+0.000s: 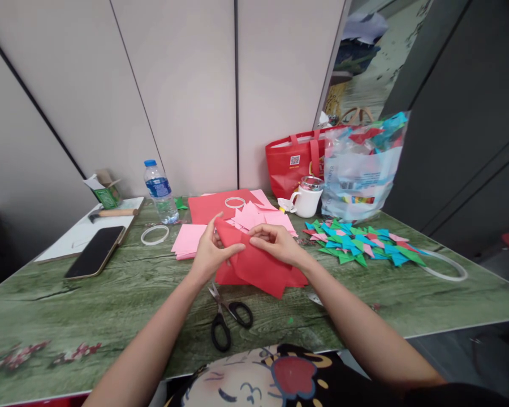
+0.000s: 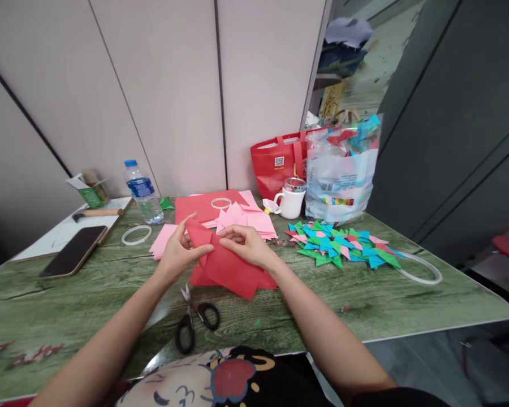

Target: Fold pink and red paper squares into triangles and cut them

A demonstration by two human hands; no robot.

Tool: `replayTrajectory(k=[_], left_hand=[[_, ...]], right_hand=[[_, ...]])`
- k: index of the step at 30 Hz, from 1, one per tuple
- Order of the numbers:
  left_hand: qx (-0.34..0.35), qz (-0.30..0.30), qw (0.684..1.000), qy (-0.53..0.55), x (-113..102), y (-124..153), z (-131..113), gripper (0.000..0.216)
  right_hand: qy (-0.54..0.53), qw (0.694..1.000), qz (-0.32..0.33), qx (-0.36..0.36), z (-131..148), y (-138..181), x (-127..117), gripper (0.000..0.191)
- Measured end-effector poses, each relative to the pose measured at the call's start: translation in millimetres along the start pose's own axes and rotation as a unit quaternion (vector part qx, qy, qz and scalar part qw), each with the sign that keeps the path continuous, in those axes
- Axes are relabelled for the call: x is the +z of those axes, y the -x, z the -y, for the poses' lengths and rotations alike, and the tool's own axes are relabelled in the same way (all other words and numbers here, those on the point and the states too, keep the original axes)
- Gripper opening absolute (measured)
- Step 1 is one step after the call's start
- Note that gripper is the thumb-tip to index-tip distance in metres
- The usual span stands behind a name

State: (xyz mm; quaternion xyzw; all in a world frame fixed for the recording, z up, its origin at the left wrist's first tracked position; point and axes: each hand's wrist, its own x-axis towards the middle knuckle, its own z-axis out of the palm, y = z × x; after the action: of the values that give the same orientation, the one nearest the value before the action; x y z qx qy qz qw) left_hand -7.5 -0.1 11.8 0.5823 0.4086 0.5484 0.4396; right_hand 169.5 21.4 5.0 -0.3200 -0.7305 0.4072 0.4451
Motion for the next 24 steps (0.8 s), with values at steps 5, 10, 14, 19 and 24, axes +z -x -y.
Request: replayTrajectory(k=[5,10,14,19,24], left_hand=[[0.034,0.056,0.994,-0.089,1.4,3.5,2.6,0.089],[0.041,0.084,0.99,-0.104,4.2,5.6,-1.4,0.078],[0.025,0.056,0.994,-0.091,3.8,4.4,-6.6,0.046],[-0.021,0.011,0.999,-0.024,-1.2,1.5,-3.3,0.044],[-0.025,0.018,0.999,0.012,-4.6,-0.6,-1.7,0.039]], right_hand=[[0.017,1.0,0.005,-0.013,8.7,2.6,4.7,0.017],[0.034,0.999,0.001,-0.013,6.6,3.4,5.8,0.019],[0.098,0.994,-0.026,-0.047,3.7,3.7,5.3,0.021],[0.206,0.969,-0.06,-0.123,7.2,6.0,8.4,0.016],[0.164,0.979,-0.049,-0.11,11.5,7.4,8.6,0.014]])
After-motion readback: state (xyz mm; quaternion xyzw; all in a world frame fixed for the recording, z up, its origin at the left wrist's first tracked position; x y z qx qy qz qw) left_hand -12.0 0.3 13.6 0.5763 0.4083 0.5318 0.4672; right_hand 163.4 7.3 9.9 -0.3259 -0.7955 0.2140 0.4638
